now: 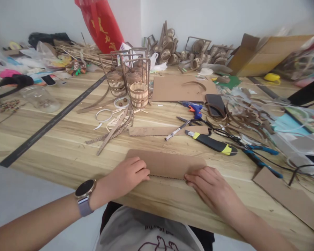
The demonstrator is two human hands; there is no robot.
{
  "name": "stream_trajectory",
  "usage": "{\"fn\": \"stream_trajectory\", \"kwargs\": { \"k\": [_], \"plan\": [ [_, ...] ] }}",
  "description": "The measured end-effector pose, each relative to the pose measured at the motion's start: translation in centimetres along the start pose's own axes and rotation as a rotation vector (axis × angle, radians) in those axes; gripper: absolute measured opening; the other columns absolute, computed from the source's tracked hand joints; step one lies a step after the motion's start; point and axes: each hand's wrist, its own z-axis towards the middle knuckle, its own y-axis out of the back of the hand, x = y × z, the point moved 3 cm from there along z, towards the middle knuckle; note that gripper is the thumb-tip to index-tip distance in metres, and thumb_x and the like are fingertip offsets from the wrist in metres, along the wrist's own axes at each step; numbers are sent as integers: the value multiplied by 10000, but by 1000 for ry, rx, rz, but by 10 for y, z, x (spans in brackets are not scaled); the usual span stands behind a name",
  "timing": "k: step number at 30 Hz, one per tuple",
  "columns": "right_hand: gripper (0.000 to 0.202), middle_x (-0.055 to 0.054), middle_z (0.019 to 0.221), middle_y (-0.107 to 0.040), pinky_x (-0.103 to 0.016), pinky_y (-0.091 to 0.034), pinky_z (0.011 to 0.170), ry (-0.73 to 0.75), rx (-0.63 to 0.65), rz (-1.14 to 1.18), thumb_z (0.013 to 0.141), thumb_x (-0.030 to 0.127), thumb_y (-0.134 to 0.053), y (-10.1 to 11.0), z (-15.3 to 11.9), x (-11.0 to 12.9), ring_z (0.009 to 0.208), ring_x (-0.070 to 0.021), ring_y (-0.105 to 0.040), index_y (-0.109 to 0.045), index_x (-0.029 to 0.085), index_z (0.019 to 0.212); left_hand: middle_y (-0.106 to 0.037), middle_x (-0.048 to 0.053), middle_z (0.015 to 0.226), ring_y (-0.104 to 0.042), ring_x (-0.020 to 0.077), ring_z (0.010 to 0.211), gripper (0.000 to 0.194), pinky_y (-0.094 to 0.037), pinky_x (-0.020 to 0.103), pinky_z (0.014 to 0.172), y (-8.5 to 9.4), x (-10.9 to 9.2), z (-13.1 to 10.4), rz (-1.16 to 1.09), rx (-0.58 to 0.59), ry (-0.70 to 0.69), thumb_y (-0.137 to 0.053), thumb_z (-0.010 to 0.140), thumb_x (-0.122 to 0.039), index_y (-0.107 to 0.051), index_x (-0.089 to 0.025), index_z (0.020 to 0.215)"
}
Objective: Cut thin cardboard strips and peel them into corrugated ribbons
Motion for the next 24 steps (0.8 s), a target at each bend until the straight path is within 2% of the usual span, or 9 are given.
{"fn": "stream_trajectory", "kwargs": {
  "k": [4, 7, 9, 12, 15, 20, 22, 24],
  "plan": [
    [205, -51, 902, -685, -405, -483, 901, 33, 27, 56, 988, 221, -458, 3, 5, -4, 950, -203, -620, -662, 218, 1010, -624, 62, 892, -516, 180, 809, 188, -485, 302, 726, 2, 6, -1, -62, -32, 24, -537, 982, -224, -647, -141, 855],
    [207, -77, 980, -665, -342, -535, 781, 6, 96, 71, 962, 204, -465, 5, 9, -8, 945, -201, -630, -672, 222, 971, -642, 58, 890, -520, 172, 809, 212, -482, 293, 727, 1, 8, 0, -90, -1, 22, -514, 992, -207, -651, -142, 844],
    [221, -83, 1001, -658, -346, -544, 738, -10, 129, 47, 958, 213, -455, 6, 12, -10, 899, -206, -637, -672, 227, 919, -654, 53, 886, -527, 171, 802, 219, -480, 294, 723, 0, 9, 1, -97, 36, 13, -511, 995, -210, -651, -143, 840],
    [232, -76, 984, -663, -370, -549, 771, 17, 134, 47, 969, 241, -441, 6, 17, -13, 894, -211, -642, -659, 229, 890, -670, 56, 913, -533, 169, 806, 219, -478, 300, 746, 1, 10, 3, -91, 66, -17, -482, 1006, -204, -653, -142, 885],
    [212, -76, 1007, -669, -355, -551, 796, 38, 156, 89, 976, 243, -439, 6, 23, -17, 921, -200, -649, -648, 225, 942, -675, 56, 922, -531, 167, 808, 197, -471, 292, 752, 2, 12, 6, -111, 67, -45, -464, 1006, -166, -652, -134, 959],
    [223, -75, 992, -658, -337, -542, 771, 22, 245, 188, 986, 255, -411, 3, 31, -26, 922, -193, -643, -632, 229, 977, -636, 68, 947, -549, 165, 868, 236, -483, 289, 817, -1, 21, 10, -184, 119, -9, -426, 1004, -144, -661, -151, 1026],
    [237, -73, 989, -653, -339, -521, 769, 19, 259, 198, 992, 253, -393, -2, 30, -29, 920, -194, -628, -626, 228, 956, -623, 93, 1060, -554, 189, 973, 271, -491, 337, 890, -3, 24, 11, -160, 152, 33, -403, 1003, -139, -648, -165, 1116],
    [248, -73, 1026, -655, -355, -490, 779, 29, 244, 164, 995, 240, -382, -8, 28, -31, 934, -200, -611, -629, 236, 966, -567, 141, 1263, -501, 254, 1162, 313, -465, 446, 991, -3, 27, 12, -94, 160, 94, -403, 1004, -165, -584, -163, 1259]
  ]
}}
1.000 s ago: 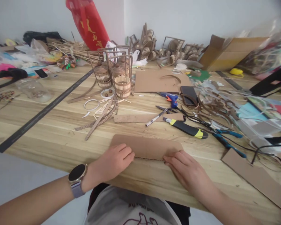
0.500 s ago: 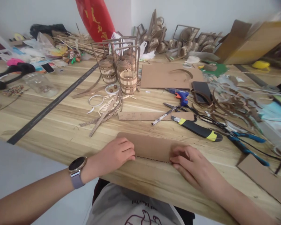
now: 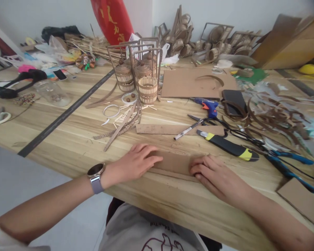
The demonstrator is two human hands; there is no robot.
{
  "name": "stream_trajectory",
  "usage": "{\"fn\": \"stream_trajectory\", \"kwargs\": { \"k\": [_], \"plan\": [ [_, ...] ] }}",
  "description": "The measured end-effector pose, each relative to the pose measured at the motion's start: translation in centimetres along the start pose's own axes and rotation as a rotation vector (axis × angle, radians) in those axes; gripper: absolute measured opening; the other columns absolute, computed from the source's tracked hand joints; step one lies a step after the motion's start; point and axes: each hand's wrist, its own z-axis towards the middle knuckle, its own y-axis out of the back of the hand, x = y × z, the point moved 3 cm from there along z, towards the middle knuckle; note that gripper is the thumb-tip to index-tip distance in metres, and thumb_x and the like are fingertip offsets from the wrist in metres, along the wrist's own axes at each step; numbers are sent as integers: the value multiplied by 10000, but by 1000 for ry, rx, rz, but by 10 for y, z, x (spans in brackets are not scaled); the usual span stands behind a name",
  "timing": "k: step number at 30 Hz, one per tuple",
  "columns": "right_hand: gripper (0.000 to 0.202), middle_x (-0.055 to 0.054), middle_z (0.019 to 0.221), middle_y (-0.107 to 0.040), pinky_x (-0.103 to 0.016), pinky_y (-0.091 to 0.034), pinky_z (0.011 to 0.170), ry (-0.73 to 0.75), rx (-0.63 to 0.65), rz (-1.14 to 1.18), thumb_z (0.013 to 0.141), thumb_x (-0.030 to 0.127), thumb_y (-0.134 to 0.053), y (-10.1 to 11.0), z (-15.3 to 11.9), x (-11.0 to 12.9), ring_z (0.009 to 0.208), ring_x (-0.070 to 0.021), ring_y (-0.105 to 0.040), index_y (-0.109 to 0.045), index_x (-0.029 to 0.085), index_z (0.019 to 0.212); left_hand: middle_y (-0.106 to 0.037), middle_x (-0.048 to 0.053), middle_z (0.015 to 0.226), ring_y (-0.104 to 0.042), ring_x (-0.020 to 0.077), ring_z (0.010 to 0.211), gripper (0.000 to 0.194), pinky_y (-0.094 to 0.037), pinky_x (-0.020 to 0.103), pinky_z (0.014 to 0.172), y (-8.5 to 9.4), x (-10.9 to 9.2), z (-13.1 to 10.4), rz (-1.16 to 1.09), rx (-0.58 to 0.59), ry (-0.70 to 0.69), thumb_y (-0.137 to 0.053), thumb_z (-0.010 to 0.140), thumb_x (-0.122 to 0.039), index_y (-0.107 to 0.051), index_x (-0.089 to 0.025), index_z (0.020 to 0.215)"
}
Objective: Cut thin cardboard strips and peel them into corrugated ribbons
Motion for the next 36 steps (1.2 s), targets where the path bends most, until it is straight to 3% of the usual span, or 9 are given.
{"fn": "stream_trajectory", "kwargs": {
  "k": [3, 6, 14, 21, 24, 27, 30, 33, 36],
  "plan": [
    [252, -82, 1140, -652, -387, -447, 820, 8, -57, -93, 992, 218, -389, -6, -4, -3, 1014, -221, -590, -633, 251, 1045, -442, 183, 1451, -308, 346, 1382, 391, -334, 611, 1103, 1, 2, 0, 61, -5, 66, -406, 1010, -237, -475, -137, 1382],
    [252, -102, 1223, -633, -395, -436, 840, 21, -99, -137, 989, 213, -396, -7, -5, -3, 1087, -233, -569, -619, 240, 1103, -433, 179, 1478, -230, 359, 1439, 403, -275, 659, 1128, 0, 3, 0, 68, 19, 67, -386, 1015, -251, -459, -138, 1394],
    [272, -113, 1221, -641, -419, -466, 867, -8, -59, -115, 981, 198, -385, -2, -1, 1, 1074, -233, -592, -629, 237, 1092, -411, 204, 1494, -275, 371, 1428, 421, -260, 645, 1142, 2, -15, 5, 147, -15, 29, -502, 982, -262, -498, -122, 1379],
    [233, -118, 1208, -658, -418, -496, 870, -40, -51, -78, 978, 229, -426, 6, 1, 4, 1080, -231, -612, -617, 230, 1111, -404, 124, 1523, -362, 371, 1375, 440, -367, 619, 1067, -8, -26, 14, 66, 80, -83, -491, 994, -322, -469, -350, 1433],
    [212, -101, 1069, -710, -392, -516, 825, -166, -145, -112, 979, 323, -465, 23, -3, -18, 994, -231, -654, -630, 223, 1067, -407, 106, 1532, -353, 358, 1384, 429, -368, 589, 1076, -10, -24, 13, 55, 71, -66, -475, 1003, -331, -478, -355, 1431],
    [274, -113, 989, -717, -417, -521, 784, -410, -267, -297, 942, 423, -503, 41, -12, -58, 927, -276, -673, -648, 201, 1013, -411, 93, 1535, -350, 347, 1389, 419, -370, 573, 1079, -11, -24, 12, 52, 57, -63, -463, 1009, -333, -486, -356, 1427],
    [345, -121, 990, -724, -415, -517, 718, -521, -152, -440, 881, 436, -550, 44, -17, -89, 873, -299, -684, -649, 173, 1081, -404, 100, 1537, -348, 353, 1389, 426, -384, 581, 1068, -11, -24, 11, 52, 59, -69, -452, 1012, -326, -473, -351, 1437],
    [329, -116, 998, -728, -403, -516, 730, -488, -61, -501, 891, 361, -510, 41, -17, -95, 857, -280, -686, -650, 173, 1121, -407, 107, 1533, -343, 359, 1391, 428, -400, 584, 1058, -11, -25, 11, 52, 59, -66, -455, 1008, -324, -473, -349, 1436],
    [378, -160, 1005, -708, -460, -513, 762, -423, -128, -625, 929, 332, -419, 46, -17, -81, 876, -318, -673, -645, 136, 1159, -405, 105, 1535, -343, 361, 1394, 424, -412, 582, 1053, -12, -25, 12, 45, 67, -58, -457, 1008, -323, -477, -349, 1430]
  ]
}}
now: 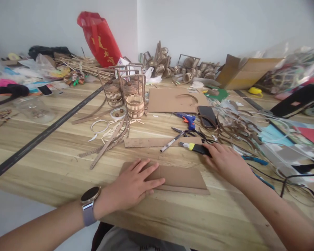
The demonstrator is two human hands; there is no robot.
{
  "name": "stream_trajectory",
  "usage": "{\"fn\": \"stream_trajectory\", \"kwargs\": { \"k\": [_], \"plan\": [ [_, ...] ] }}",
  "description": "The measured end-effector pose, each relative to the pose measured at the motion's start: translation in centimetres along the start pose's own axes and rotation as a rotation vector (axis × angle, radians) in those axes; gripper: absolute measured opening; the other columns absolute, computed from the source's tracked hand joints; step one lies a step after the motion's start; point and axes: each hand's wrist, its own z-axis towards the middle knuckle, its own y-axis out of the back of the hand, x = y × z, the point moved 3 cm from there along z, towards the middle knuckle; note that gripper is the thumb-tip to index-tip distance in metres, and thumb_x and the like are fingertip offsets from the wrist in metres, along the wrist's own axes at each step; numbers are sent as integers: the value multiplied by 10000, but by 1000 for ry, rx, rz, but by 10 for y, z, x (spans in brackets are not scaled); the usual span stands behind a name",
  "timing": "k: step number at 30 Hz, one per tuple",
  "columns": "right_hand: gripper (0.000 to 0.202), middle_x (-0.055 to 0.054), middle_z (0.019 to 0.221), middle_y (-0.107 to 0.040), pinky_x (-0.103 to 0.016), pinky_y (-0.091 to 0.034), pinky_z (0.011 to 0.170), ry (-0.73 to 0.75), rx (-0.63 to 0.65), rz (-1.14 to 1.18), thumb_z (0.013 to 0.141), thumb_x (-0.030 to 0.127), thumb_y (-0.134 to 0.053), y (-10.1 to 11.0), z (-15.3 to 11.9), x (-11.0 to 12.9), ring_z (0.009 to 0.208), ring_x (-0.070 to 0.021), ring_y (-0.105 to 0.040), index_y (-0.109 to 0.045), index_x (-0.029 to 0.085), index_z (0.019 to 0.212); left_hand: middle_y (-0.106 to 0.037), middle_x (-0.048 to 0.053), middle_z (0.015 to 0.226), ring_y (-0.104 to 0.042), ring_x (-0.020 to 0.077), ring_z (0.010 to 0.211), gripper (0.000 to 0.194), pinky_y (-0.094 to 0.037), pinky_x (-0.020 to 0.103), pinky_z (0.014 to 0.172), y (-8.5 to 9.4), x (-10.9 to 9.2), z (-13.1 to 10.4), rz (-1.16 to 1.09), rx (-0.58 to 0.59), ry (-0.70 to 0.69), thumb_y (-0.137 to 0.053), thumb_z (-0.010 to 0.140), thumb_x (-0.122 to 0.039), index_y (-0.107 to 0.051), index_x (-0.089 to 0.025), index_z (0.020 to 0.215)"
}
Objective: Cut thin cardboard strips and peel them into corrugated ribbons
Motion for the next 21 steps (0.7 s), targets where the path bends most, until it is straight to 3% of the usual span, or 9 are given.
{"fn": "stream_trajectory", "kwargs": {
  "k": [3, 5, 9, 12, 17, 21],
  "plan": [
    [442, -188, 971, -694, -497, -522, 756, -43, -109, 56, 956, 341, -332, 18, -7, 3, 868, -341, -672, -616, 100, 1192, -393, 93, 1545, -346, 356, 1395, 420, -405, 581, 1062, -1, 0, 0, -3, 4, 10, -457, 1010, -326, -476, -356, 1428],
    [446, -175, 941, -702, -480, -541, 724, -151, -125, 229, 965, 397, -322, 28, -12, 3, 838, -324, -678, -598, 125, 1187, -391, 89, 1547, -351, 353, 1394, 422, -404, 580, 1064, -2, 0, 0, -5, 5, 14, -457, 1010, -329, -471, -362, 1430],
    [405, -131, 970, -720, -401, -555, 580, -574, -180, 858, 971, 508, -343, 38, -16, -2, 762, -272, -686, -563, 224, 1159, -393, 90, 1546, -353, 355, 1393, 424, -405, 580, 1062, -1, 0, -1, -2, 4, 15, -456, 1010, -321, -469, -358, 1433],
    [388, -157, 1134, -684, -427, -574, 646, -771, -355, 1274, 950, 512, -391, 42, -7, -13, 928, -308, -689, -537, 245, 1191, -394, 99, 1544, -360, 362, 1385, 418, -398, 597, 1060, -1, 0, 0, 9, 0, 5, -444, 1014, -325, -476, -349, 1430],
    [271, -118, 1297, -613, -529, -534, 877, -595, -475, 1441, 896, 428, -506, 51, 21, -58, 1231, -350, -549, -568, 280, 1114, -401, 103, 1536, -348, 356, 1390, 414, -396, 583, 1060, -3, 0, 0, 22, -13, 0, -432, 1018, -325, -485, -343, 1428],
    [103, 76, 1204, -652, -454, -501, 995, -559, -665, 1445, 841, 357, -623, 79, 30, -80, 1254, -246, -523, -580, 397, 925, -389, 67, 1548, -330, 327, 1407, 430, -360, 554, 1100, -9, 3, -1, 47, -25, 5, -447, 1015, -324, -461, -384, 1440]
  ]
}}
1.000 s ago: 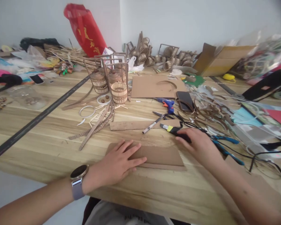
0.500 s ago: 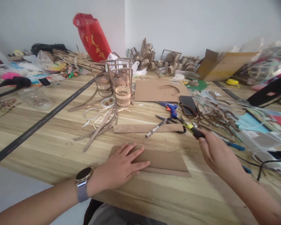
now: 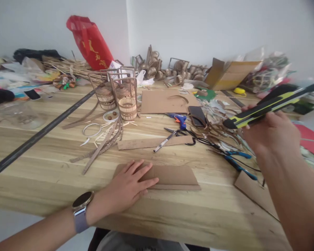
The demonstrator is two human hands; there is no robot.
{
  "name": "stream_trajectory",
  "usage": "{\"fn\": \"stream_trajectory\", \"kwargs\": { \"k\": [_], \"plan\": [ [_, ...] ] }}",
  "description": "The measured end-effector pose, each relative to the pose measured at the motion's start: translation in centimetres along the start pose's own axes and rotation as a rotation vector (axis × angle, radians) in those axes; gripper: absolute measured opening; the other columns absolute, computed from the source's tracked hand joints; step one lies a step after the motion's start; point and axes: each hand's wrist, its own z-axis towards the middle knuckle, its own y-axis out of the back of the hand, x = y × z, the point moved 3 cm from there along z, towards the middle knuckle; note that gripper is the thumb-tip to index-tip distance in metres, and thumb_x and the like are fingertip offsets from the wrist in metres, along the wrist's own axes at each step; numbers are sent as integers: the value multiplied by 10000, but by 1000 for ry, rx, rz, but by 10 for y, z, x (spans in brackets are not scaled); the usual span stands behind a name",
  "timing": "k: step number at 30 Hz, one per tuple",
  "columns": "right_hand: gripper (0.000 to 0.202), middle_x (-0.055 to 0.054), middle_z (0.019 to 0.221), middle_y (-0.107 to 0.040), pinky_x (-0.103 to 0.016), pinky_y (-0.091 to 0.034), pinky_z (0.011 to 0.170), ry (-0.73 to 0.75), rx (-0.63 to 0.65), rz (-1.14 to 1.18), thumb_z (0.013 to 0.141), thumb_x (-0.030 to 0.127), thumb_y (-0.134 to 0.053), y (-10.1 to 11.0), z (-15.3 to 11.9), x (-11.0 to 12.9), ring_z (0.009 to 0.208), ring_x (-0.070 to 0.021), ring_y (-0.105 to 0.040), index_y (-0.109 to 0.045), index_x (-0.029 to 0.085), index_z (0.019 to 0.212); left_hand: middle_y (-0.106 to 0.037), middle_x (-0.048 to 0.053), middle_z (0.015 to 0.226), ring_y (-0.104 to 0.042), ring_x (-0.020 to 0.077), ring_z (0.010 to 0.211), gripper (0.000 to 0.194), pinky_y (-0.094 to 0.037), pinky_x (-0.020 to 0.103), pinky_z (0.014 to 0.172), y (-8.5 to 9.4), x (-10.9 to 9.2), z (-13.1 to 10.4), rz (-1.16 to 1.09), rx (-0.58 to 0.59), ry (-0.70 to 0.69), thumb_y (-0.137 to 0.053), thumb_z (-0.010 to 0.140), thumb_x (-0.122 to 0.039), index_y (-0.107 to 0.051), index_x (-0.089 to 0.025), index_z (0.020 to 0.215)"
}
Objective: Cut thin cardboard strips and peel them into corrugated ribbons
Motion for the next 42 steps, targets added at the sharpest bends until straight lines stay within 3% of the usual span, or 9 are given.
{"fn": "stream_trajectory", "kwargs": {
  "k": [2, 5, 11, 15, 18, 23, 28, 36, 42],
  "plan": [
    [161, 108, 1078, -680, -390, -519, 978, 39, -74, 98, 798, 301, -716, -4, -3, 18, 1167, -205, -569, -590, 397, 828, -375, 59, 1558, -321, 326, 1413, 435, -351, 556, 1105, -2, 1, -1, 5, 4, -3, -435, 1019, -323, -446, -392, 1449],
    [166, 102, 959, -675, -368, -576, 832, -11, -97, 154, 802, 384, -752, -16, -23, 30, 966, -182, -634, -590, 399, 835, -360, 57, 1568, -323, 327, 1412, 441, -355, 548, 1102, -3, 2, -2, 2, 5, -8, -434, 1021, -325, -436, -390, 1457],
    [475, 15, 825, -681, -302, -549, 519, -416, 103, 103, 655, 556, -823, -27, -96, -15, 624, -153, -616, -585, 265, 946, -357, 41, 1572, -324, 319, 1410, 454, -334, 548, 1118, -4, 3, -2, -3, -20, -11, -455, 1015, -320, -427, -402, 1460],
    [494, 6, 880, -678, -268, -569, 598, -683, 189, 165, 698, 545, -805, -25, -143, -37, 682, -125, -629, -563, 252, 1014, -351, 60, 1573, -328, 332, 1406, 456, -353, 558, 1101, -5, 3, -2, 15, -9, -28, -451, 1015, -313, -427, -387, 1464],
    [474, -2, 940, -656, -311, -586, 699, -744, 281, 220, 739, 483, -797, -29, -163, -36, 755, -132, -633, -561, 255, 1080, -349, 68, 1572, -333, 338, 1400, 459, -361, 565, 1089, -5, 3, -3, 30, -14, -34, -448, 1014, -301, -427, -383, 1465],
    [341, 2, 850, -609, -221, -503, 559, -695, 376, 157, 842, 495, -693, -35, -174, -34, 653, -92, -568, -570, 224, 1009, -364, 47, 1566, -341, 324, 1391, 459, -373, 547, 1086, -4, 3, -4, 47, -44, -46, -435, 1016, -307, -420, -394, 1467],
    [441, 37, 644, -542, -184, -408, 419, -760, 375, 20, 814, 623, -654, -31, -179, -39, 487, -63, -464, -532, 200, 819, -382, 51, 1553, -353, 324, 1379, 465, -386, 536, 1075, -4, 3, -4, 56, -65, -49, -438, 1009, -277, -434, -387, 1460],
    [575, 35, 652, -589, -189, -397, 389, -876, 348, -224, 712, 741, -660, 7, -186, -38, 459, -68, -478, -536, 212, 900, -385, 39, 1549, -360, 318, 1371, 470, -382, 527, 1071, -2, 3, -4, 67, -49, -56, -445, 1003, -280, -434, -404, 1456],
    [623, 38, 622, -565, -205, -403, 400, -920, 416, -321, 672, 786, -647, 24, -187, -31, 454, -72, -470, -525, 206, 864, -416, 80, 1522, -374, 328, 1359, 456, -382, 514, 1059, 5, 1, -1, 90, -55, -93, -431, 1004, -251, -466, -366, 1444]
  ]
}}
